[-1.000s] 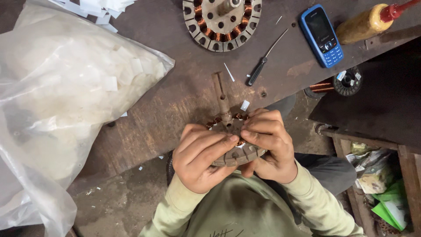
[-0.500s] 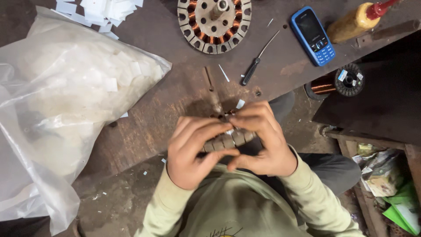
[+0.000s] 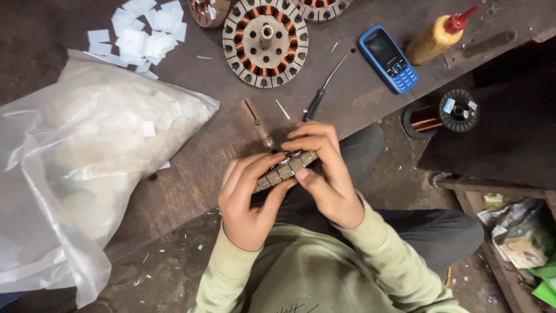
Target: The person assembles small white insulating pieces onto a circular copper-wound stator, using a screwdriver to press and adjust the pieces into place. The person handles multiple stators and insulating pieces, placing finished units on the table.
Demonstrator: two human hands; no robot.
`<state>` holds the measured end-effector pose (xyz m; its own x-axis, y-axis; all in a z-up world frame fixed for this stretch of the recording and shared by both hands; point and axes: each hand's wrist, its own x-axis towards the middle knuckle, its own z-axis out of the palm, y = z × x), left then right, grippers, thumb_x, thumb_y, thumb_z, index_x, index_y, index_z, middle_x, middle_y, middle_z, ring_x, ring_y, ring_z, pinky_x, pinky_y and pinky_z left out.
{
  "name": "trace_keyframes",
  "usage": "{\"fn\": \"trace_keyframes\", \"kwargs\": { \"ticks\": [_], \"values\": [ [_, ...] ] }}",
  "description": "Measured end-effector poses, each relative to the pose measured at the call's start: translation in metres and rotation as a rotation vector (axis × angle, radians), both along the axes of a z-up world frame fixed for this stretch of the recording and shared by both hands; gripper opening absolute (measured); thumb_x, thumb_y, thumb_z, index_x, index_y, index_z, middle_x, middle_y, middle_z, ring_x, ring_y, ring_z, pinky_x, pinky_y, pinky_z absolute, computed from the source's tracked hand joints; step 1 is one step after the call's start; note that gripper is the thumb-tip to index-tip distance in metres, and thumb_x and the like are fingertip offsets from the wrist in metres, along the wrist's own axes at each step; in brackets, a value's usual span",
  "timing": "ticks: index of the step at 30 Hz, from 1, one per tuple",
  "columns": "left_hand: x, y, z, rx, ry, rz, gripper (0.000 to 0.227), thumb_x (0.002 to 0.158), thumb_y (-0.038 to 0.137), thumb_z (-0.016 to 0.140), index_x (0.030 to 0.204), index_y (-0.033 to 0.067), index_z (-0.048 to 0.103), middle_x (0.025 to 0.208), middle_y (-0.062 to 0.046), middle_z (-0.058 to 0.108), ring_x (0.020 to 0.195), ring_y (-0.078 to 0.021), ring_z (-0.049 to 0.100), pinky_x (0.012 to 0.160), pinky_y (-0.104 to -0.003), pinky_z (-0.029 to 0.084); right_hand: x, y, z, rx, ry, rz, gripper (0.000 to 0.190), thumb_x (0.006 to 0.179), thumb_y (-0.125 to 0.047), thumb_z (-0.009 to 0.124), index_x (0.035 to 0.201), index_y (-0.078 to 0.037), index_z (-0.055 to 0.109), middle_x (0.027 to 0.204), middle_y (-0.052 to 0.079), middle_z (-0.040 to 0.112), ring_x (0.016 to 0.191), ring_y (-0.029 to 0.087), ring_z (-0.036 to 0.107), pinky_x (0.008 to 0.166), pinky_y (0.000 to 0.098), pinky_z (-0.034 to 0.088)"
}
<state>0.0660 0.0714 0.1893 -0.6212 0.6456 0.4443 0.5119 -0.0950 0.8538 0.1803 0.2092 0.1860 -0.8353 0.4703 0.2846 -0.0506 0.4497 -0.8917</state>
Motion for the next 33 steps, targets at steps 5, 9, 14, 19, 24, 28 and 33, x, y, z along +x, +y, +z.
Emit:
{"fn": "trace_keyframes", "kwargs": {
  "ticks": [5, 9, 14, 19, 24, 28, 33],
  "values": [
    [0.011, 0.004, 0.001, -0.017, -0.003, 0.097, 0.036, 0.090, 0.004, 0.075, 0.124, 0.0007, 0.064, 0.120, -0.015, 0.069, 0.108, -0.0338, 0.067, 0.096, -0.040, 0.053, -0.011, -0.021, -0.006, -0.152, 0.043, -0.167, 0.048, 0.091, -0.017, 0.055, 0.137, -0.003, 0.056, 0.149, 0.015, 0.044, 0.144, 0.028, 0.040, 0.124, 0.0401, 0.032],
    [0.028, 0.010, 0.006, -0.048, 0.024, 0.219, 0.034, 0.093, 0.004, 0.073, 0.126, 0.0007, 0.063, 0.123, -0.015, 0.068, 0.112, -0.0341, 0.065, 0.098, -0.041, 0.052, -0.017, -0.028, -0.006, -0.273, 0.123, -0.214, 0.059, 0.089, -0.025, 0.049, 0.144, -0.004, 0.051, 0.158, 0.016, 0.039, 0.151, 0.028, 0.035, 0.130, 0.0404, 0.024],
    [0.040, 0.011, 0.005, -0.086, 0.008, 0.253, 0.035, 0.093, 0.004, 0.071, 0.127, 0.0002, 0.063, 0.123, -0.015, 0.068, 0.112, -0.0342, 0.064, 0.098, -0.041, 0.051, -0.014, -0.025, -0.009, -0.360, 0.127, -0.160, 0.062, 0.087, -0.028, 0.050, 0.143, -0.004, 0.049, 0.159, 0.016, 0.035, 0.148, 0.028, 0.035, 0.127, 0.0414, 0.025],
    [0.043, 0.010, 0.002, -0.082, 0.003, 0.261, 0.034, 0.094, 0.002, 0.070, 0.127, 0.0004, 0.062, 0.124, -0.014, 0.068, 0.112, -0.0336, 0.065, 0.098, -0.041, 0.051, -0.011, -0.028, -0.025, -0.228, 0.133, -0.192, 0.051, 0.091, -0.028, 0.048, 0.136, -0.004, 0.050, 0.145, 0.015, 0.038, 0.134, 0.026, 0.038, 0.122, 0.0391, 0.029],
    [0.031, 0.009, 0.006, -0.106, 0.001, 0.244, 0.035, 0.092, 0.001, 0.071, 0.125, -0.0001, 0.064, 0.123, -0.015, 0.068, 0.110, -0.0339, 0.065, 0.097, -0.041, 0.052, -0.023, -0.030, -0.028, -0.028, 0.106, -0.262, 0.046, 0.090, -0.026, 0.045, 0.130, -0.004, 0.050, 0.137, 0.015, 0.040, 0.125, 0.027, 0.042, 0.117, 0.0381, 0.033],
    [0.017, 0.005, 0.005, -0.037, 0.028, 0.187, 0.037, 0.088, 0.002, 0.077, 0.122, -0.0005, 0.064, 0.120, -0.015, 0.069, 0.108, -0.0335, 0.066, 0.096, -0.041, 0.053, -0.022, -0.020, -0.007, -0.099, 0.022, -0.147, 0.045, 0.093, -0.024, 0.051, 0.133, -0.002, 0.052, 0.139, 0.017, 0.041, 0.128, 0.029, 0.044, 0.118, 0.0404, 0.034],
    [0.022, -0.004, -0.006, 0.015, 0.028, 0.136, 0.037, 0.083, 0.002, 0.083, 0.117, 0.0000, 0.068, 0.115, -0.014, 0.071, 0.103, -0.0315, 0.068, 0.092, -0.038, 0.055, 0.010, 0.004, 0.007, 0.155, 0.066, 0.125, 0.057, 0.095, -0.033, 0.070, 0.137, 0.000, 0.050, 0.145, 0.020, 0.045, 0.142, 0.037, 0.041, 0.124, 0.0482, 0.031]
  ]
}}
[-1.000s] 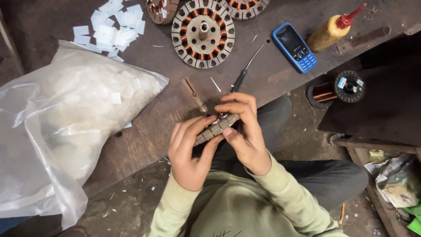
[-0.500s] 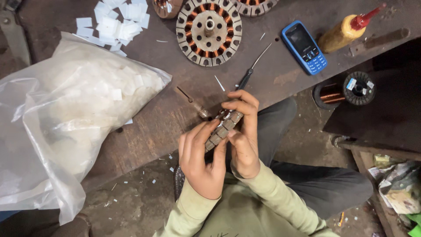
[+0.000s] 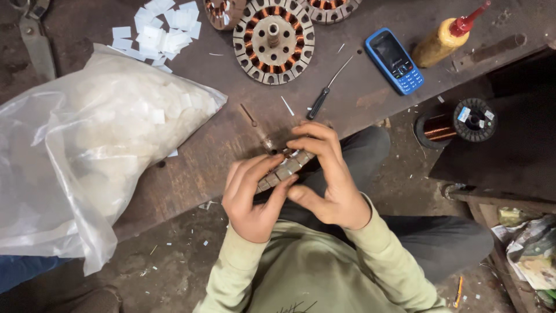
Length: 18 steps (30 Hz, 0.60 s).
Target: The person assembles small white insulating pieces onto a circular copper-wound stator, using a screwdriver to press and adjust the pieces into place. The person handles multiple stators and insulating pieces, placing finished units on the table.
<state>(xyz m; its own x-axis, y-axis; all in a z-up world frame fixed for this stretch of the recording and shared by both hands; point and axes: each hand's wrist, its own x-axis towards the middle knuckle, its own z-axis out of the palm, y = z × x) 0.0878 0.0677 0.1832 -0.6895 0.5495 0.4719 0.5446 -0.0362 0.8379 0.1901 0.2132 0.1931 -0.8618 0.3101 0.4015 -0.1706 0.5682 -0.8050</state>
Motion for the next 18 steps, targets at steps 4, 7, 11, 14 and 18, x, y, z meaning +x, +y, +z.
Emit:
{"fn": "trace_keyframes", "kwargs": {
  "ticks": [4, 7, 11, 14, 18],
  "values": [
    [-0.002, 0.004, -0.007, 0.038, 0.112, -0.004, 0.038, 0.080, 0.003, 0.081, 0.116, 0.0001, 0.068, 0.113, -0.014, 0.071, 0.101, -0.0310, 0.068, 0.090, -0.039, 0.053, -0.003, 0.010, -0.016, 0.056, 0.079, 0.002, 0.054, 0.096, -0.038, 0.077, 0.131, -0.005, 0.053, 0.136, 0.017, 0.054, 0.135, 0.035, 0.051, 0.118, 0.0477, 0.041],
    [-0.001, 0.001, -0.010, 0.059, 0.143, -0.029, 0.039, 0.079, 0.004, 0.080, 0.116, 0.0004, 0.068, 0.113, -0.013, 0.072, 0.099, -0.0294, 0.068, 0.089, -0.040, 0.051, -0.001, 0.004, -0.028, 0.028, 0.139, -0.016, 0.054, 0.095, -0.042, 0.076, 0.130, -0.007, 0.054, 0.132, 0.013, 0.056, 0.130, 0.032, 0.053, 0.113, 0.0448, 0.044],
    [0.001, 0.000, -0.016, 0.086, 0.184, -0.070, 0.040, 0.078, 0.006, 0.082, 0.115, 0.0008, 0.067, 0.113, -0.011, 0.071, 0.098, -0.0289, 0.068, 0.087, -0.040, 0.050, 0.007, 0.001, -0.042, 0.042, 0.171, -0.052, 0.052, 0.097, -0.044, 0.073, 0.128, -0.008, 0.054, 0.132, 0.012, 0.056, 0.127, 0.032, 0.053, 0.112, 0.0450, 0.045],
    [0.004, -0.002, -0.016, 0.047, 0.172, -0.077, 0.041, 0.078, 0.005, 0.082, 0.116, 0.0017, 0.068, 0.113, -0.011, 0.072, 0.098, -0.0291, 0.068, 0.087, -0.040, 0.051, 0.015, 0.004, -0.048, 0.055, 0.152, -0.051, 0.059, 0.093, -0.049, 0.074, 0.130, -0.009, 0.053, 0.133, 0.012, 0.055, 0.126, 0.030, 0.052, 0.112, 0.0444, 0.046],
    [-0.004, -0.001, -0.008, 0.015, 0.142, -0.094, 0.043, 0.077, 0.007, 0.085, 0.116, 0.0023, 0.068, 0.112, -0.012, 0.070, 0.098, -0.0302, 0.065, 0.086, -0.040, 0.051, 0.009, 0.011, -0.048, 0.074, 0.127, -0.010, 0.074, 0.083, -0.056, 0.080, 0.131, -0.008, 0.051, 0.133, 0.014, 0.051, 0.129, 0.033, 0.051, 0.113, 0.0465, 0.045]
  ]
}}
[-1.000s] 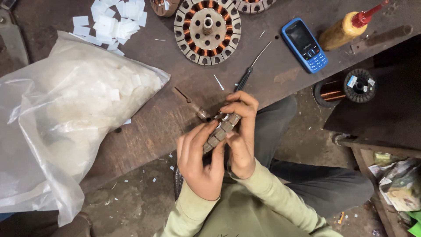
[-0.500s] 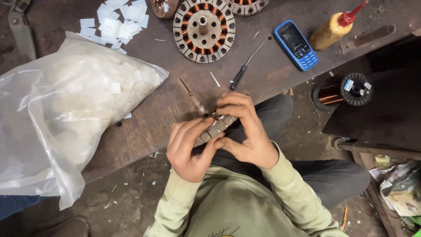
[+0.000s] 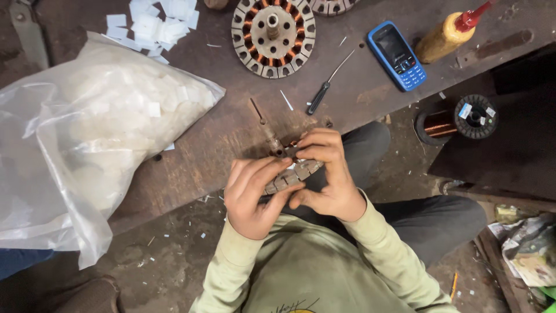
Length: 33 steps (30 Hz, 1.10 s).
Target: The person assembles small white insulating pieces onto a circular copper-wound stator, using a screwdriver to press and adjust the pieces into place. The person handles multiple stators and insulating pieces, placing finished units on the table.
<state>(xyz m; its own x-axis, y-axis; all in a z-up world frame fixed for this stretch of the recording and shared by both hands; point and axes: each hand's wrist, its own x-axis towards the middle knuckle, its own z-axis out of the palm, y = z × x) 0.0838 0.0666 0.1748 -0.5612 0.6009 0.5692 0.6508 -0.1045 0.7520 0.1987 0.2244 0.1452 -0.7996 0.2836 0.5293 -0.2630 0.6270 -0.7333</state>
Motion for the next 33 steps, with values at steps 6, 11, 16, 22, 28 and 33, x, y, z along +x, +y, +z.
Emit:
{"fn": "trace_keyframes", "kwargs": {
  "ticks": [6, 11, 16, 22, 28, 33],
  "values": [
    [0.000, 0.003, 0.005, 0.000, -0.008, 0.013, 0.036, 0.079, 0.005, 0.083, 0.112, 0.0033, 0.067, 0.111, -0.013, 0.069, 0.099, -0.0313, 0.065, 0.086, -0.040, 0.054, -0.003, -0.003, 0.005, -0.020, -0.035, -0.028, 0.074, 0.082, -0.051, 0.084, 0.132, -0.008, 0.051, 0.134, 0.015, 0.049, 0.127, 0.032, 0.053, 0.111, 0.0441, 0.046],
    [-0.007, 0.008, 0.004, -0.041, 0.012, 0.063, 0.037, 0.081, 0.006, 0.084, 0.113, 0.0031, 0.066, 0.109, -0.013, 0.069, 0.097, -0.0323, 0.065, 0.086, -0.040, 0.054, -0.012, 0.003, 0.018, -0.012, -0.091, 0.010, 0.067, 0.085, -0.032, 0.084, 0.136, -0.006, 0.049, 0.132, 0.016, 0.048, 0.126, 0.032, 0.051, 0.112, 0.0407, 0.042],
    [-0.030, 0.007, 0.002, -0.054, 0.041, -0.001, 0.044, 0.084, 0.006, 0.081, 0.123, 0.0022, 0.061, 0.109, -0.013, 0.069, 0.097, -0.0313, 0.069, 0.086, -0.039, 0.055, -0.026, 0.008, 0.030, -0.093, -0.115, 0.070, 0.052, 0.098, -0.008, 0.070, 0.145, -0.004, 0.048, 0.137, 0.015, 0.050, 0.131, 0.032, 0.052, 0.118, 0.0407, 0.040],
    [-0.035, 0.012, -0.011, -0.086, 0.003, 0.012, 0.040, 0.082, 0.005, 0.081, 0.116, 0.0021, 0.060, 0.102, -0.013, 0.069, 0.087, -0.0284, 0.071, 0.077, -0.036, 0.056, -0.030, -0.007, 0.025, 0.081, 0.194, -0.124, 0.044, 0.094, -0.002, 0.077, 0.130, -0.009, 0.051, 0.144, 0.016, 0.049, 0.126, 0.033, 0.057, 0.106, 0.0396, 0.051],
    [-0.026, 0.016, -0.011, -0.087, 0.082, 0.113, 0.039, 0.082, 0.004, 0.081, 0.114, 0.0015, 0.059, 0.100, -0.014, 0.068, 0.089, -0.0305, 0.070, 0.079, -0.038, 0.056, -0.027, 0.007, 0.027, 0.247, 0.201, -0.037, 0.033, 0.086, 0.005, 0.076, 0.116, -0.007, 0.069, 0.141, 0.019, 0.052, 0.136, 0.043, 0.055, 0.113, 0.0522, 0.050],
    [-0.024, 0.016, -0.013, -0.141, 0.109, 0.149, 0.041, 0.079, 0.005, 0.082, 0.113, 0.0009, 0.059, 0.097, -0.016, 0.067, 0.087, -0.0323, 0.069, 0.077, -0.039, 0.056, -0.028, 0.012, 0.031, 0.390, 0.168, -0.059, 0.036, 0.081, 0.000, 0.075, 0.116, -0.007, 0.070, 0.140, 0.020, 0.051, 0.134, 0.044, 0.054, 0.111, 0.0538, 0.047]
  ]
}}
